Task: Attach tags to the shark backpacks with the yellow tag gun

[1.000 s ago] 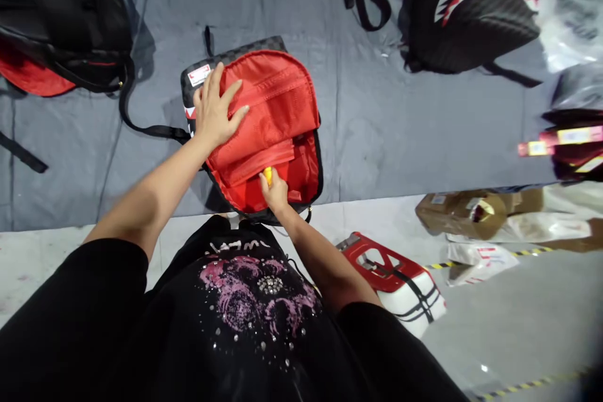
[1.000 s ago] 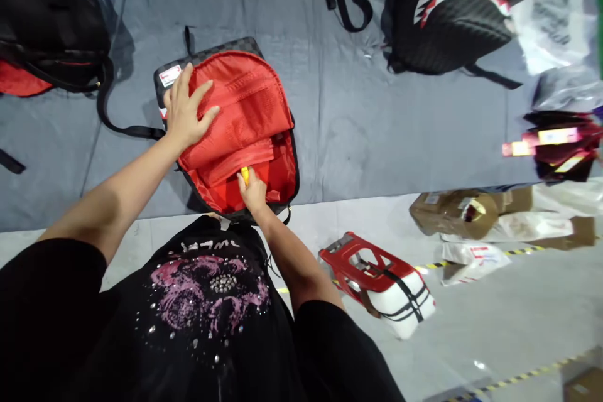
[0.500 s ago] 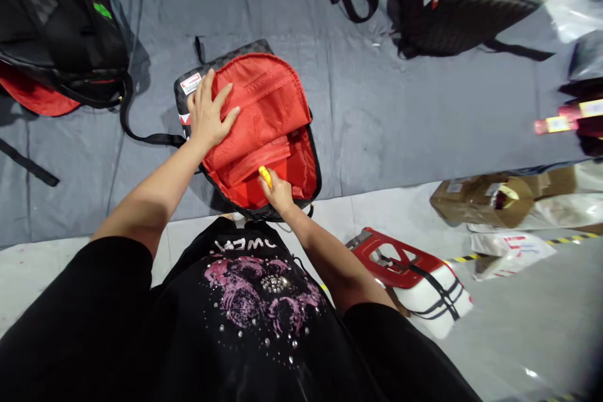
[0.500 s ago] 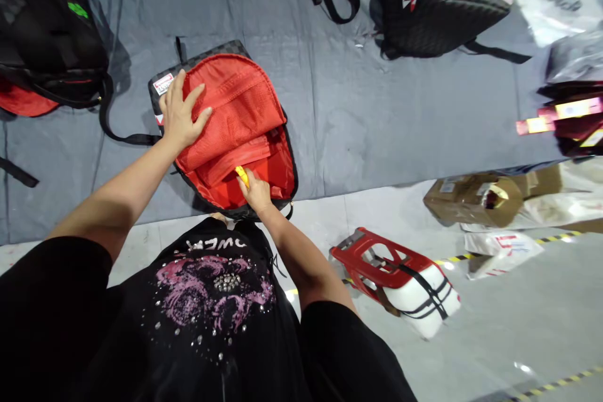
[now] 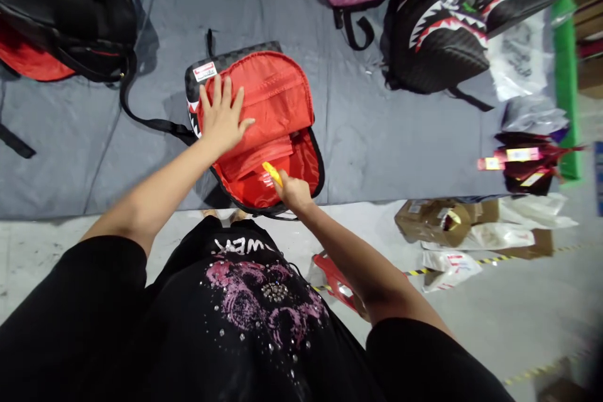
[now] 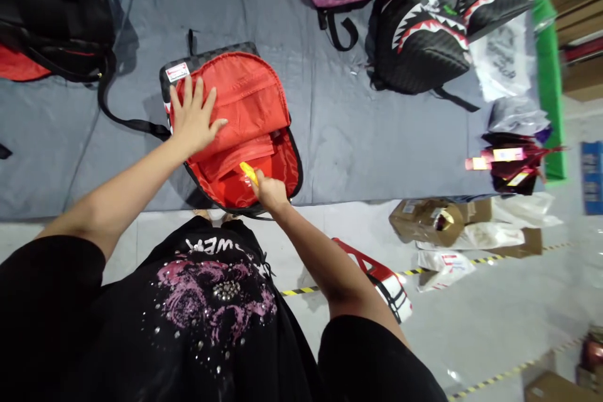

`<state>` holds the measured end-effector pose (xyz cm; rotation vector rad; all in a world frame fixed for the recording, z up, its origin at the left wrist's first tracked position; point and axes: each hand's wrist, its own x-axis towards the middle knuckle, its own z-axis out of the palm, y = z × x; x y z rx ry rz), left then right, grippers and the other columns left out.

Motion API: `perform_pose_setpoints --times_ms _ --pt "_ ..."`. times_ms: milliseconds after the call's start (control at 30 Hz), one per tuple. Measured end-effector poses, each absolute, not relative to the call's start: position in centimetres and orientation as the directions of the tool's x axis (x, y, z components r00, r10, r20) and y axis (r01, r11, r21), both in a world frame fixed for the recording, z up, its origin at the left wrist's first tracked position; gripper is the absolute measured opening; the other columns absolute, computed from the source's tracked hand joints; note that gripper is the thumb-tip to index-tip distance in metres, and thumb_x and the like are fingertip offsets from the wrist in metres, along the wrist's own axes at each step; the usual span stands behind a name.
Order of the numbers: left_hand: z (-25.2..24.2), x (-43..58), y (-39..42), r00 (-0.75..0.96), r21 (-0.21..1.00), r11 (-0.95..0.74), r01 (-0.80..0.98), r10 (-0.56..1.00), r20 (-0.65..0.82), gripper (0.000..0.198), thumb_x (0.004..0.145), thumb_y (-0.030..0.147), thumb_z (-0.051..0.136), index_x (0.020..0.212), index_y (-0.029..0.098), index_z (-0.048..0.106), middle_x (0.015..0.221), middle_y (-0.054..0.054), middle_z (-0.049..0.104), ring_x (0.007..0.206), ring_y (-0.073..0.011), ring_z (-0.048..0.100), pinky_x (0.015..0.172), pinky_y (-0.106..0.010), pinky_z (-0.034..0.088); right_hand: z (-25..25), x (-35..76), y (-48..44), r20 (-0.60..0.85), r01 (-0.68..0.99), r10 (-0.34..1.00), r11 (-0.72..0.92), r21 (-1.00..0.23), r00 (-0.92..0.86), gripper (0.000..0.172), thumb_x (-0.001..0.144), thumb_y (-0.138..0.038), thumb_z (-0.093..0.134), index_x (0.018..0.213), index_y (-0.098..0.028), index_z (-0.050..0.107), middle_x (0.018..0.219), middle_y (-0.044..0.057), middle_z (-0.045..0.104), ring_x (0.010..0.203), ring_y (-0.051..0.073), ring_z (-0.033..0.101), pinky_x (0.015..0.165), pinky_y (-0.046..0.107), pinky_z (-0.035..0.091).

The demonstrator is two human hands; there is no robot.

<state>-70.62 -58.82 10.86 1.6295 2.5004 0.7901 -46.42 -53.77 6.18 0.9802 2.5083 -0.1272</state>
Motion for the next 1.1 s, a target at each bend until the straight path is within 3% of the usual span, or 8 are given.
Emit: perform_pose_setpoints --times_ms 133,367,533,667,800,967,1100 --pt "12.0 -67.3 -60.4 -0.405 0.414 0.270 0.869 0.869 0.285 0.081 0.084 0.055 0.057 0.152 0.020 0.031 0.163 -0.012 0.017 0.152 -0.0345 0.002 0.119 -0.061 -0.010 6.4 -45.7 -53.0 -0.417 0.684 0.652 0.724 0.093 -0.633 0.046 0.102 -0.048 0.032 0.134 -0.017 0.046 0.098 0.013 0.073 0.088 0.026 0.070 0.068 0.028 0.043" --pt "12.1 -66.5 -60.6 -0.444 0.465 0.291 0.836 0.857 0.262 0.090 0.076 0.066 0.059 0.152 0.026 0.031 0.164 -0.006 0.014 0.150 -0.0315 -0.014 0.118 -0.062 -0.021 12.3 -45.0 -46.7 -0.512 0.700 0.657 0.700 0.141 -0.554 0.046 0.097 -0.051 0.040 0.121 -0.018 0.060 0.109 0.016 0.071 0.099 0.031 0.067 0.074 0.034 0.047" --pt "12.4 -63.9 -61.5 -0.463 0.390 0.346 0.853 0.846 0.264 0.100 0.073 0.076 0.048 0.155 0.027 0.018 0.163 0.009 0.010 0.133 -0.0132 -0.046 0.112 -0.044 -0.038 15.9 -45.9 -43.0 -0.609 0.644 0.646 0.716 0.272 -0.460 0.050 0.095 -0.057 0.043 0.119 -0.019 0.066 0.114 0.016 0.069 0.102 0.031 0.065 0.078 0.037 0.048" --pt "12.0 -62.6 -62.3 -0.482 0.407 0.356 0.841 0.835 0.264 0.100 0.072 0.077 0.043 0.155 0.028 0.015 0.161 0.017 0.009 0.120 -0.0054 -0.055 0.106 -0.033 -0.044 16.2 -45.6 -41.4 -0.599 0.541 0.649 0.747 0.386 -0.469 0.043 0.095 -0.047 0.048 0.116 -0.016 0.067 0.108 0.018 0.069 0.100 0.031 0.066 0.078 0.038 0.049" --pt "11.7 -62.0 -62.4 -0.534 0.485 0.373 0.791 0.808 0.249 0.095 0.075 0.074 0.044 0.155 0.030 0.018 0.162 0.016 0.011 0.131 -0.0114 -0.047 0.111 -0.040 -0.040 16.0 -45.4 -41.1 -0.774 0.471 0.516 0.820 0.324 -0.365 0.042 0.095 -0.048 0.051 0.107 -0.012 0.070 0.083 0.015 0.071 0.077 0.026 0.069 0.070 0.034 0.049" --pt "11.8 -61.4 -62.0 -0.600 0.531 0.403 0.745 0.753 0.270 0.089 0.076 0.066 0.059 0.152 0.029 0.032 0.163 0.000 0.016 0.151 -0.0302 -0.011 0.121 -0.059 -0.018 15.8 -45.3 -40.6 -0.719 0.440 0.556 0.816 0.375 -0.418 0.038 0.094 -0.046 0.052 0.105 -0.014 0.069 0.076 0.011 0.071 0.073 0.024 0.069 0.069 0.033 0.047" --pt "11.5 -61.1 -61.8 -0.628 0.545 0.413 0.730 0.721 0.295 0.084 0.076 0.060 0.065 0.150 0.033 0.036 0.162 -0.001 0.021 0.152 -0.0331 0.000 0.121 -0.062 -0.011 15.3 -44.3 -39.8 -0.771 0.422 0.497 0.846 0.327 -0.399 0.035 0.094 -0.043 0.051 0.102 -0.014 0.069 0.067 0.009 0.068 0.063 0.022 0.066 0.064 0.031 0.047"
